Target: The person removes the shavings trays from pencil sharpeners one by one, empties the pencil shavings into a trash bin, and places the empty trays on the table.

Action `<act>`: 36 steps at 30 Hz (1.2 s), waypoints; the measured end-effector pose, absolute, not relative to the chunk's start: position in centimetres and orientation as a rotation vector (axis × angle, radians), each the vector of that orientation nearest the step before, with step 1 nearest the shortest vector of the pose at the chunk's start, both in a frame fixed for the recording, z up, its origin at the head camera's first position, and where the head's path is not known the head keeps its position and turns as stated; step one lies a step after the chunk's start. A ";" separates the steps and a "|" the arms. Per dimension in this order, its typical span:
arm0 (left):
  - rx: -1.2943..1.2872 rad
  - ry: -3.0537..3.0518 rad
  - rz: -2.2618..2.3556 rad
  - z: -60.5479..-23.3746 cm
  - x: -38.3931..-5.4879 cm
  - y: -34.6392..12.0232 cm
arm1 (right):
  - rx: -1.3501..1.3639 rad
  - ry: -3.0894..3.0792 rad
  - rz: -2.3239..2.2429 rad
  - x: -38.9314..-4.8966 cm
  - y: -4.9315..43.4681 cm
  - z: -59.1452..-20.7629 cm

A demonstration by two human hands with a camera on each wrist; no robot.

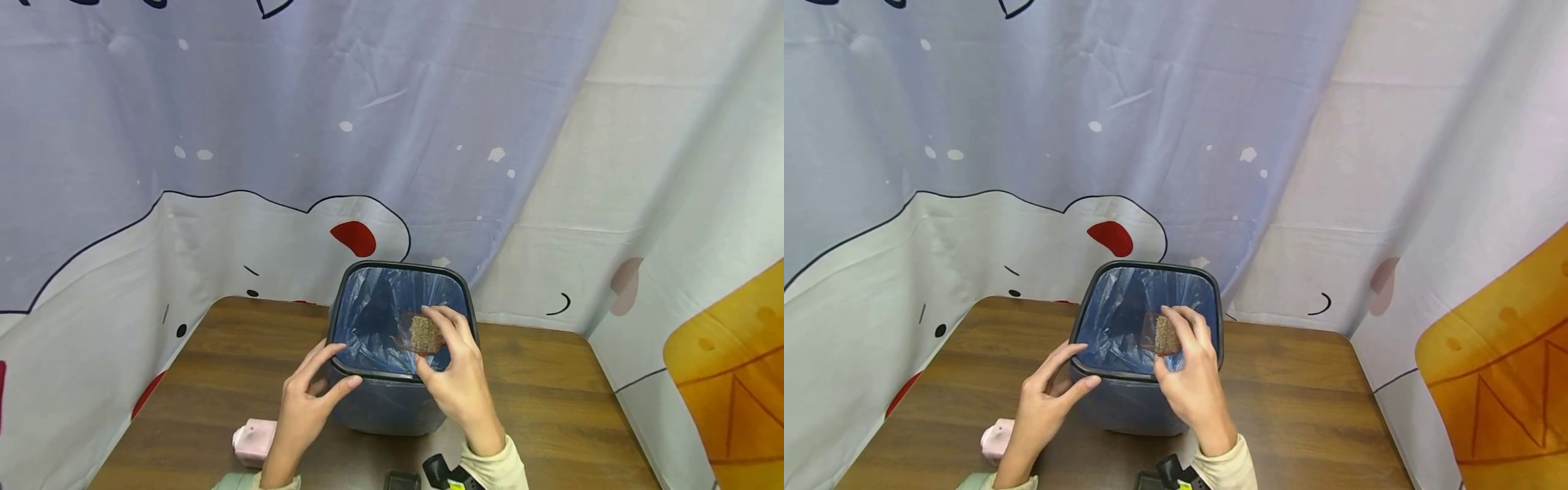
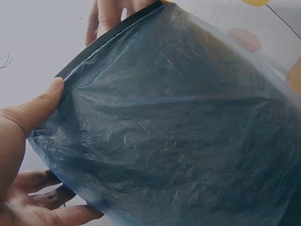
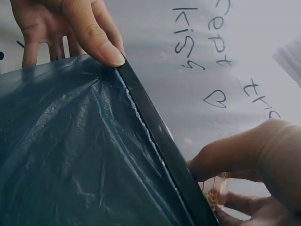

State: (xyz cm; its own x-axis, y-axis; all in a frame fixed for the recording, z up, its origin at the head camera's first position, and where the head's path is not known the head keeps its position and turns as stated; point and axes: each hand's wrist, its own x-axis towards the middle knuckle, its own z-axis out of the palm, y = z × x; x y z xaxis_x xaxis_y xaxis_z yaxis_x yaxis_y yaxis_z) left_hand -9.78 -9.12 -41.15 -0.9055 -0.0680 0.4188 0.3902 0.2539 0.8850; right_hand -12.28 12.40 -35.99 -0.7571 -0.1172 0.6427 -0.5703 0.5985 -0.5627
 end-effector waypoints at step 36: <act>-0.252 -2.153 -1.712 -41.1 -9.7 -9.0 | 0.755 -2.289 0.870 -12.3 12.6 -35.9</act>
